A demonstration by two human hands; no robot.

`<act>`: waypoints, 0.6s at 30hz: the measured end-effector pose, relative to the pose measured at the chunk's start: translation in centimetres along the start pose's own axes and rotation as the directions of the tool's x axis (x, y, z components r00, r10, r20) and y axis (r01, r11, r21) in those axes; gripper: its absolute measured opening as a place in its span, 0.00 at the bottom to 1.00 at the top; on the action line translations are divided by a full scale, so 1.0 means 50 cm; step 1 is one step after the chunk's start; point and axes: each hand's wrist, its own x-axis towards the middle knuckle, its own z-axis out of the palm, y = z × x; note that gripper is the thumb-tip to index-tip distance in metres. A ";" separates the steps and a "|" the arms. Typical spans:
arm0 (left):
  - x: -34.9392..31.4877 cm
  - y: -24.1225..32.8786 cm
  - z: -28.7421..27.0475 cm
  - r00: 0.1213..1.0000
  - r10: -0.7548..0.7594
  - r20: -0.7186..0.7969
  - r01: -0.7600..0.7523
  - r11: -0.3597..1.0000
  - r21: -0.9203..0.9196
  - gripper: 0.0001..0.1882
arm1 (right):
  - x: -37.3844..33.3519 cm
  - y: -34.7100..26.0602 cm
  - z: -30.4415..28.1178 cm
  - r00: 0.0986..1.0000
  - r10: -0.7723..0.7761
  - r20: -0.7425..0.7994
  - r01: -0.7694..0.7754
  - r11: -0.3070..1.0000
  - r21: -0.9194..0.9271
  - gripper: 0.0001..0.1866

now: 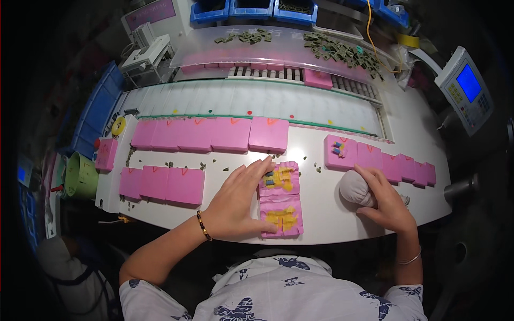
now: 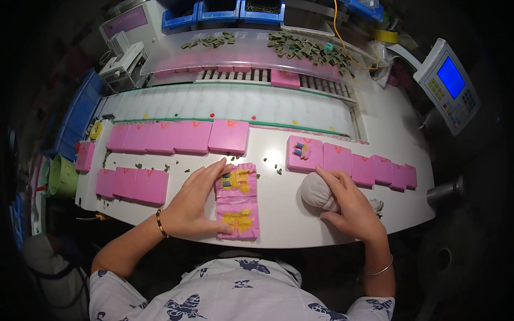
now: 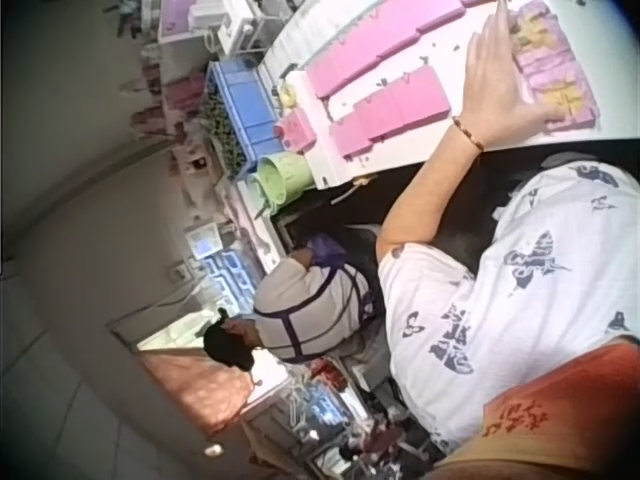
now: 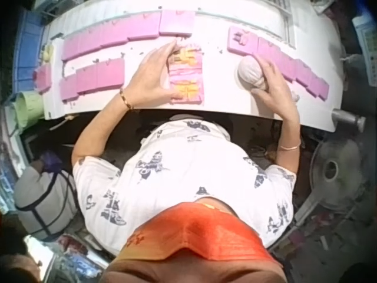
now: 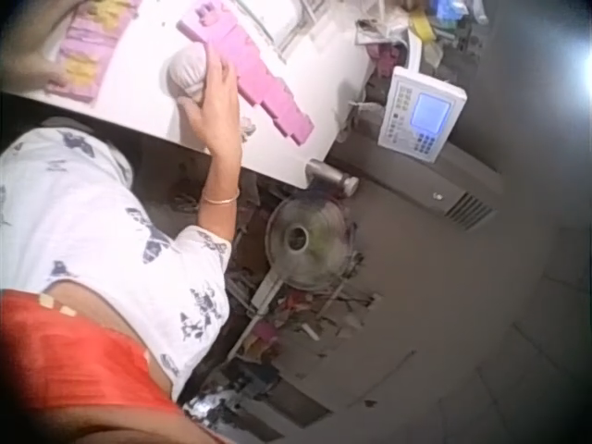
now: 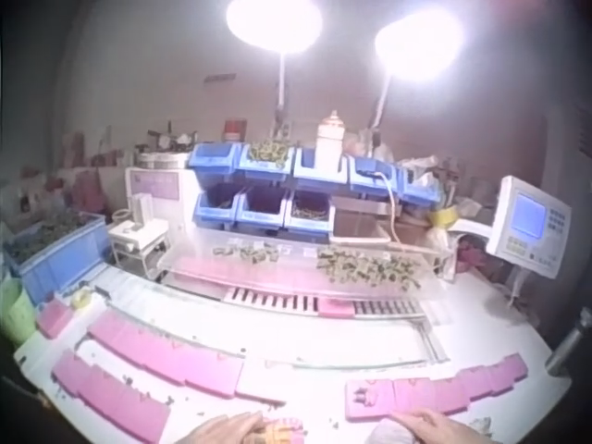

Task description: Assembling small plastic plant clusters into silicone molds at a production workbench.

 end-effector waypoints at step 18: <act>0.004 -0.012 0.005 0.997 -0.073 0.033 0.074 0.996 -0.044 0.73 | 0.149 -0.136 0.085 0.772 -0.626 0.109 0.512 0.511 -0.690 0.30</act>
